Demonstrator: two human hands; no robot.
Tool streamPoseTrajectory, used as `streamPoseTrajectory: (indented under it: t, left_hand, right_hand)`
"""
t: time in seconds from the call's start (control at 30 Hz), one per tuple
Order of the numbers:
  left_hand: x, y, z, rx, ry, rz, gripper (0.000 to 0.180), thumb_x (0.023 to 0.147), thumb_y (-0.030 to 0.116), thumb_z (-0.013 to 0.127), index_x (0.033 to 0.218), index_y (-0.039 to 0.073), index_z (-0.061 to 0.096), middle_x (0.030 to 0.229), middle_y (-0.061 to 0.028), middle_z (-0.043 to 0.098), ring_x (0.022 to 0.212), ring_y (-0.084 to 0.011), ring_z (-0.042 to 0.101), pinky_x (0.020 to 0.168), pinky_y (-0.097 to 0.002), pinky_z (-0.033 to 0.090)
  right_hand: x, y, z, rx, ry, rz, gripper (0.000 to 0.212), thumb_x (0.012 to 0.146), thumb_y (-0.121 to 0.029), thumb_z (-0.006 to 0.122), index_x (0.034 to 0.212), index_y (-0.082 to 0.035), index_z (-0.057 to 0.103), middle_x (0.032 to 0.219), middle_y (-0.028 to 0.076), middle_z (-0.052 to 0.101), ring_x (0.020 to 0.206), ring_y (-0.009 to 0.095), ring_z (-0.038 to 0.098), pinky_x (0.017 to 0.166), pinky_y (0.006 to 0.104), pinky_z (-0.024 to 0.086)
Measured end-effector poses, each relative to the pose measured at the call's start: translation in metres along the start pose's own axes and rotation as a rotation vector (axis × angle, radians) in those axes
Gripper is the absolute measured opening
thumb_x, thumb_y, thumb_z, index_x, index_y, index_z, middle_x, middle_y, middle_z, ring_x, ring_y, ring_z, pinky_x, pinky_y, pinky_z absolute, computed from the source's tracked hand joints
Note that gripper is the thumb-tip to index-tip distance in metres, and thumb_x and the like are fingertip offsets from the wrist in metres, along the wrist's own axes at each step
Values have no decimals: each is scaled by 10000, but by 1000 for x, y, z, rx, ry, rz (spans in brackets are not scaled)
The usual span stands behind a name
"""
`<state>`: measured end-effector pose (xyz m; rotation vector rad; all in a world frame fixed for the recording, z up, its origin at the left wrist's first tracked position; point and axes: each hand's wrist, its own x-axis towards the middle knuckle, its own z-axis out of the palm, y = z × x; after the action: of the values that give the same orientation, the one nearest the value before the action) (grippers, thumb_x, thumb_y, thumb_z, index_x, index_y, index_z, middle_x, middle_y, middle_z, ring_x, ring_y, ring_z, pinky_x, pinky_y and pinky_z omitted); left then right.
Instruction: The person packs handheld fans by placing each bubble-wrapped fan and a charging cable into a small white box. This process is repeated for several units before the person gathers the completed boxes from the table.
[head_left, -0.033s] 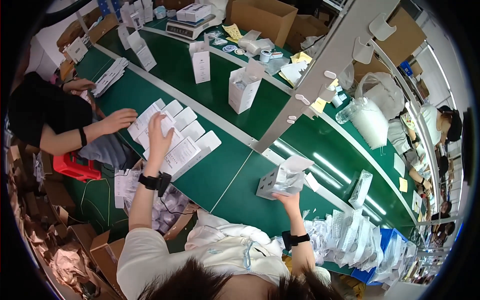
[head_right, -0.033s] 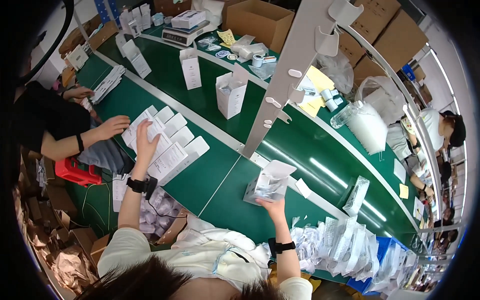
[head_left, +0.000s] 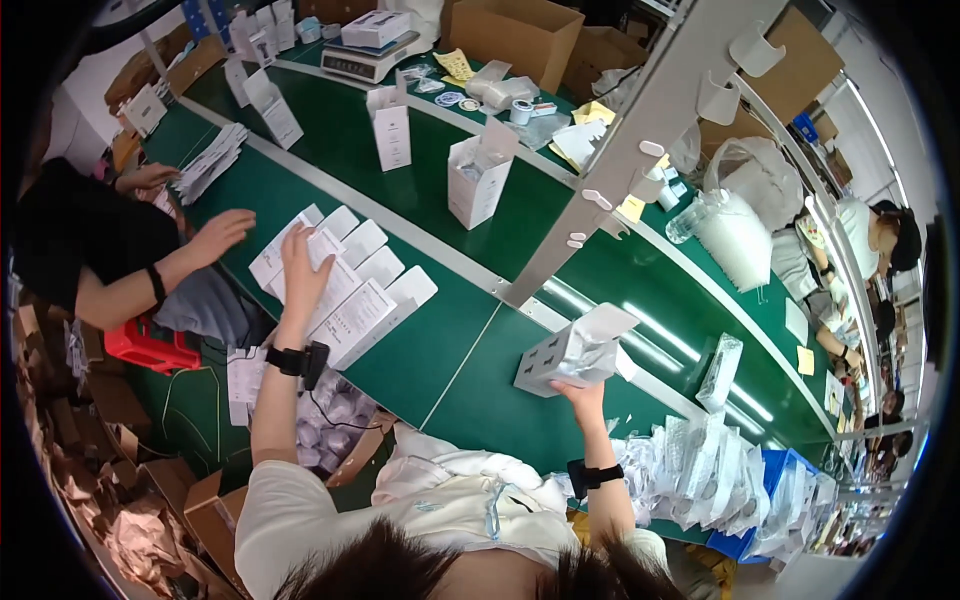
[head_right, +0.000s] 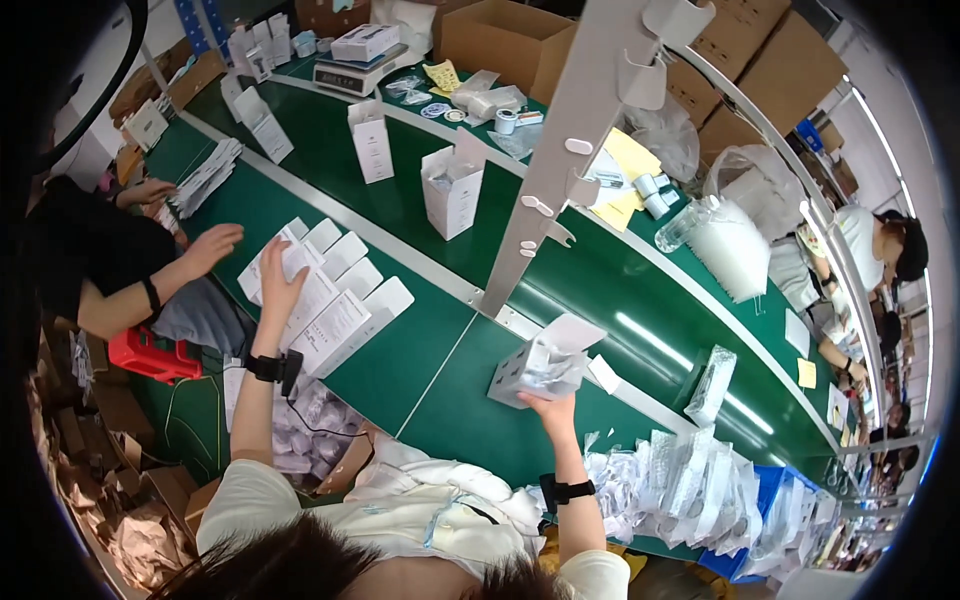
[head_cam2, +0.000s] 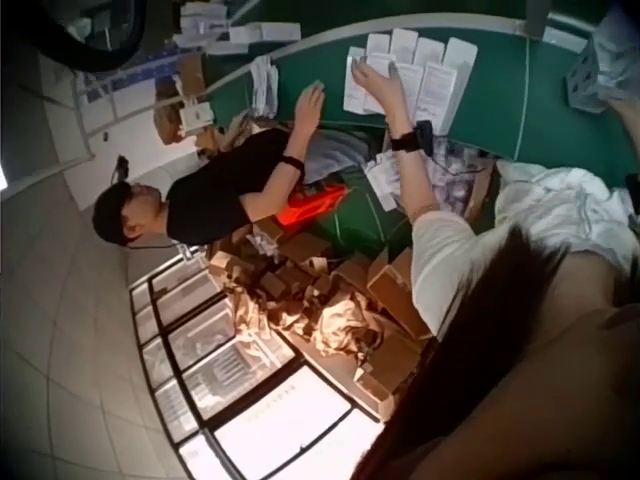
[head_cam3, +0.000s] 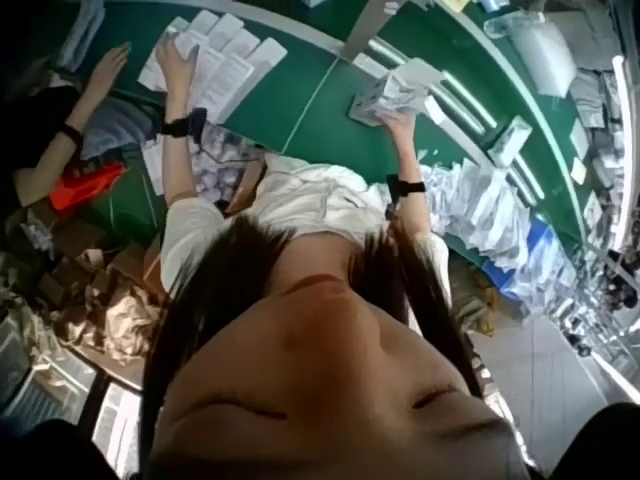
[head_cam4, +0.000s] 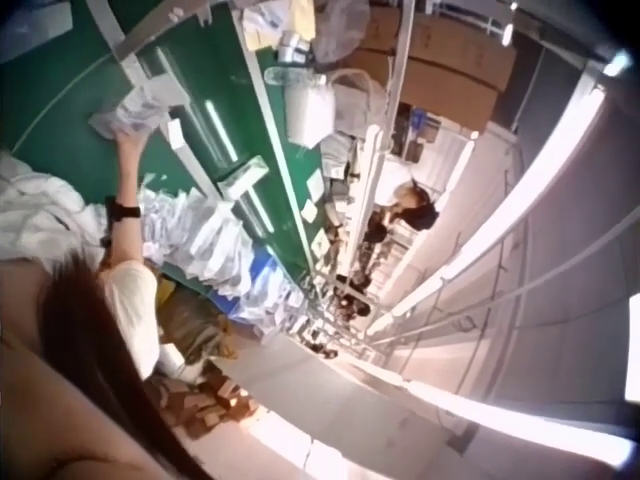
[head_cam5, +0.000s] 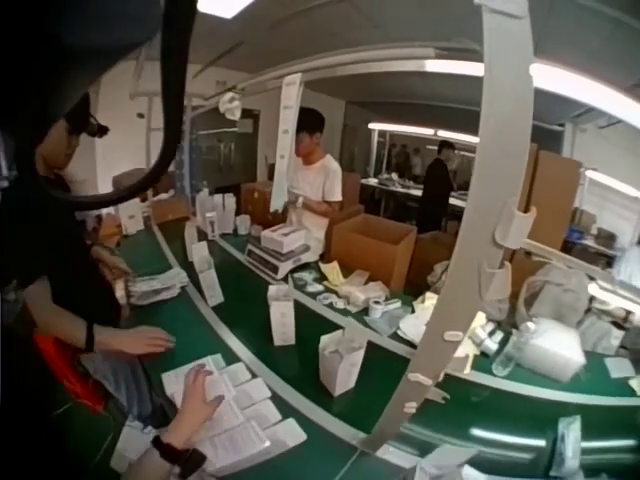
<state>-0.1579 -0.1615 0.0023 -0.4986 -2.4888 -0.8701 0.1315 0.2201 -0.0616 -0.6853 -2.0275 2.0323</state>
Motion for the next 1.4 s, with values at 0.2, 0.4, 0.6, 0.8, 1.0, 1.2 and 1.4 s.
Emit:
streamPoseTrajectory:
  t: [0.2, 0.4, 0.6, 0.8, 1.0, 1.2, 1.4]
  left_hand:
    - [41, -126, -11, 635, -493, -401, 866, 665, 459, 668, 1349, 141, 243, 1363, -144, 306, 1252, -341, 266, 946, -606, 212]
    - [0, -97, -2, 525, -602, -650, 838, 700, 618, 546, 1342, 177, 239, 1254, -190, 406, 1147, -402, 371, 883, -573, 305]
    - [-61, 9, 25, 469, -619, -703, 903, 686, 653, 537, 1331, 100, 229, 1251, -212, 393, 1129, -414, 382, 858, -614, 302]
    - [-109, 76, 30, 376, -285, -226, 680, 838, 469, 468, 1327, 41, 267, 1394, -193, 204, 1283, -387, 181, 934, -646, 178]
    - [-161, 161, 56, 115, -631, 174, 647, 833, 413, 489, 1302, 4, 311, 1428, -191, 106, 1318, -380, 53, 979, -630, 44]
    - [-173, 194, 69, -258, -538, 128, 815, 733, 224, 670, 1363, 85, 173, 1403, -204, 126, 1297, -379, 127, 1004, -557, 165]
    - [-153, 254, 71, -927, -736, -396, 952, 635, 111, 723, 1369, 142, 118, 1347, -190, 185, 1256, -337, 225, 971, -464, 296]
  right_hand:
    - [94, -29, -34, -99, 446, -380, 778, 585, -24, 745, 1243, -6, 328, 1118, 115, 503, 1020, 223, 504, 873, 312, 407]
    - [166, -22, -78, -182, 693, -450, 901, 587, -38, 745, 1317, -29, 217, 1218, 130, 417, 1124, 238, 420, 941, 328, 343]
    - [156, -7, -78, -458, 819, -423, 952, 625, -140, 754, 1353, -29, 150, 1240, 170, 395, 1140, 285, 407, 957, 346, 330]
    - [37, 1, 24, -441, 527, -253, 745, 745, -308, 668, 1292, 31, 294, 1243, 239, 378, 1163, 349, 355, 992, 402, 271]
    - [-16, 31, 102, -470, -41, -115, 824, 742, -315, 664, 1316, 68, 213, 1348, 262, 253, 1273, 355, 236, 1034, 389, 230]
    - [-31, 45, 81, 460, -162, 69, 701, 760, -27, 623, 1330, 39, 220, 1373, 189, 261, 1268, 250, 294, 1028, 351, 277]
    - [-58, -20, 4, 444, -236, -10, 668, 752, 49, 594, 1335, -52, 284, 1356, 135, 319, 1260, 234, 307, 1025, 338, 286]
